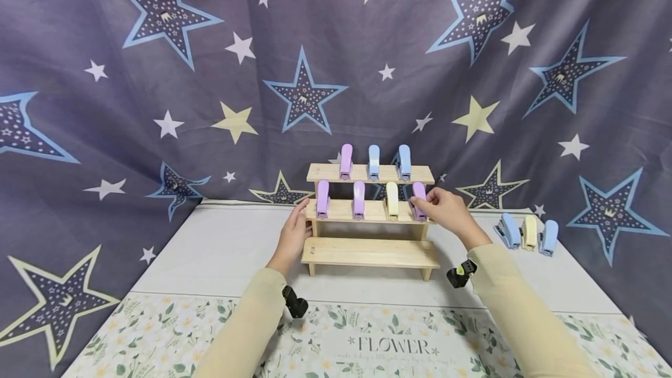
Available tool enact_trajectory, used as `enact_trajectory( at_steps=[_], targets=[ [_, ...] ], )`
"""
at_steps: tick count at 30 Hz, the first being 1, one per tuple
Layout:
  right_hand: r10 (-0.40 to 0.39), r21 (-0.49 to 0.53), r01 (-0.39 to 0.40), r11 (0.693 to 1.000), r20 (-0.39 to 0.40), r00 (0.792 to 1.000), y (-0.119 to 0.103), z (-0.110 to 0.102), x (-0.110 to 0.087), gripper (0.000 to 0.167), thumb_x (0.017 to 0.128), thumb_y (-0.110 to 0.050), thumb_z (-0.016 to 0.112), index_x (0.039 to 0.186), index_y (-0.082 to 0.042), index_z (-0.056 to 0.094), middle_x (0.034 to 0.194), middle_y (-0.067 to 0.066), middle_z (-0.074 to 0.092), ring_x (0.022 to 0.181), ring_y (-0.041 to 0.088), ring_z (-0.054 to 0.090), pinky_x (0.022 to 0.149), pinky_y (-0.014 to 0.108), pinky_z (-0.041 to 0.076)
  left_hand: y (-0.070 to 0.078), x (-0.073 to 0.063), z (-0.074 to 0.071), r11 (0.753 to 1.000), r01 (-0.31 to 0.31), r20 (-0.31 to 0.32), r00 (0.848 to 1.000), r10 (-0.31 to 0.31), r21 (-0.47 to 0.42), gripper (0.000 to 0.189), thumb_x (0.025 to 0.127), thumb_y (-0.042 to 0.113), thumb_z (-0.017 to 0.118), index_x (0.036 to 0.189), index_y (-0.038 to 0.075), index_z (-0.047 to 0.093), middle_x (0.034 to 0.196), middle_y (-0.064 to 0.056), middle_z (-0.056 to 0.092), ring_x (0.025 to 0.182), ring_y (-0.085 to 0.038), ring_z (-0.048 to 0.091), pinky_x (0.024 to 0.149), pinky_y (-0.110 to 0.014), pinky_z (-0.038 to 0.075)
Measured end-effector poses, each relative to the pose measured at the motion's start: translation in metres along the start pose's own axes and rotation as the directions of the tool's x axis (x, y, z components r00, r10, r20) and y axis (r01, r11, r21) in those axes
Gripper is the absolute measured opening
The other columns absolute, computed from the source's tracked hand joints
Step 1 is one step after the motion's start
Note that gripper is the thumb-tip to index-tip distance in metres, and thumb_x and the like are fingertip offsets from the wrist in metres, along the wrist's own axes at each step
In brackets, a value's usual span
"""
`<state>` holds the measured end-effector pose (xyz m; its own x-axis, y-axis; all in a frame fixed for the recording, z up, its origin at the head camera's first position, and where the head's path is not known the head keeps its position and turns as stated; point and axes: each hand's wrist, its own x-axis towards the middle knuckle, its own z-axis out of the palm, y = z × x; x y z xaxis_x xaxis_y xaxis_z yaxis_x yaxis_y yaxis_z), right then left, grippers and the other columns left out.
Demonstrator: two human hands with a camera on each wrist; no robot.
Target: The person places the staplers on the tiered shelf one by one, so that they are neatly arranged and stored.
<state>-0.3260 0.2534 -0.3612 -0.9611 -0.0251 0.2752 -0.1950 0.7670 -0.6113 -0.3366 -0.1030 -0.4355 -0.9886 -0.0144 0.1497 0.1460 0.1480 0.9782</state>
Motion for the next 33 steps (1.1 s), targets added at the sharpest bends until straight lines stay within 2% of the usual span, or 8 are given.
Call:
enact_trajectory(
  at_steps=[5,11,18,24,29,33],
  targets=[
    [0.008,-0.001,-0.008,1.000,0.000,1.000,0.001,0.000,-0.001,0.046,0.093,-0.051,0.065,0.095,-0.005,0.061,0.080,0.006,0.062,0.070,0.020,0.056,0.058,0.029,0.046,0.001,-0.002,0.001,1.000,-0.005,-0.001,1.000,0.005,-0.003,0.047,0.111,0.026,0.024,0.156,0.021,0.037,0.157,-0.019,0.035,0.132,-0.041,0.048,0.108,-0.048,0.046],
    [0.017,0.002,-0.017,1.000,0.034,0.999,0.000,-0.007,-0.007,0.051,0.097,-0.057,0.057,0.103,-0.007,0.061,0.085,0.006,0.064,0.074,0.021,0.059,0.065,0.032,0.048,0.001,-0.003,0.000,1.000,-0.012,0.002,1.000,0.012,-0.020,0.046,0.111,0.025,0.024,0.156,0.020,0.037,0.156,-0.019,0.036,0.131,-0.041,0.049,0.107,-0.048,0.046],
    [0.016,0.030,-0.018,0.999,0.062,0.998,0.003,-0.023,-0.015,0.051,0.100,-0.053,0.053,0.109,-0.003,0.059,0.094,0.012,0.070,0.081,0.023,0.069,0.073,0.035,0.054,0.000,-0.003,0.001,0.999,-0.014,-0.001,1.000,0.014,-0.035,0.047,0.111,0.024,0.025,0.156,0.016,0.037,0.155,-0.021,0.036,0.131,-0.042,0.049,0.108,-0.049,0.046],
    [0.036,0.007,-0.037,0.999,0.063,0.997,0.022,-0.041,-0.025,0.054,0.103,-0.051,0.047,0.116,0.000,0.057,0.108,0.020,0.069,0.087,0.026,0.070,0.078,0.044,0.056,0.001,-0.002,0.001,0.999,-0.006,0.000,1.000,0.006,-0.031,0.047,0.111,0.025,0.025,0.156,0.017,0.037,0.156,-0.020,0.036,0.132,-0.041,0.048,0.108,-0.048,0.046],
    [0.037,-0.042,-0.035,0.999,0.042,0.998,0.045,-0.055,-0.032,0.045,0.104,-0.041,0.048,0.118,0.001,0.058,0.113,0.024,0.068,0.086,0.026,0.070,0.074,0.041,0.055,0.000,-0.001,0.001,1.000,-0.001,0.001,1.000,0.001,-0.023,0.046,0.112,0.027,0.025,0.156,0.019,0.037,0.156,-0.020,0.036,0.132,-0.041,0.048,0.109,-0.049,0.045],
    [0.068,-0.064,-0.066,0.996,0.035,0.997,0.067,-0.065,-0.036,0.047,0.104,-0.037,0.050,0.123,0.004,0.059,0.113,0.027,0.067,0.086,0.029,0.069,0.070,0.040,0.055,-0.001,-0.001,0.000,1.000,0.004,-0.001,1.000,-0.004,-0.012,0.047,0.112,0.028,0.025,0.156,0.019,0.036,0.156,-0.019,0.036,0.132,-0.041,0.048,0.109,-0.049,0.044]
  ],
)
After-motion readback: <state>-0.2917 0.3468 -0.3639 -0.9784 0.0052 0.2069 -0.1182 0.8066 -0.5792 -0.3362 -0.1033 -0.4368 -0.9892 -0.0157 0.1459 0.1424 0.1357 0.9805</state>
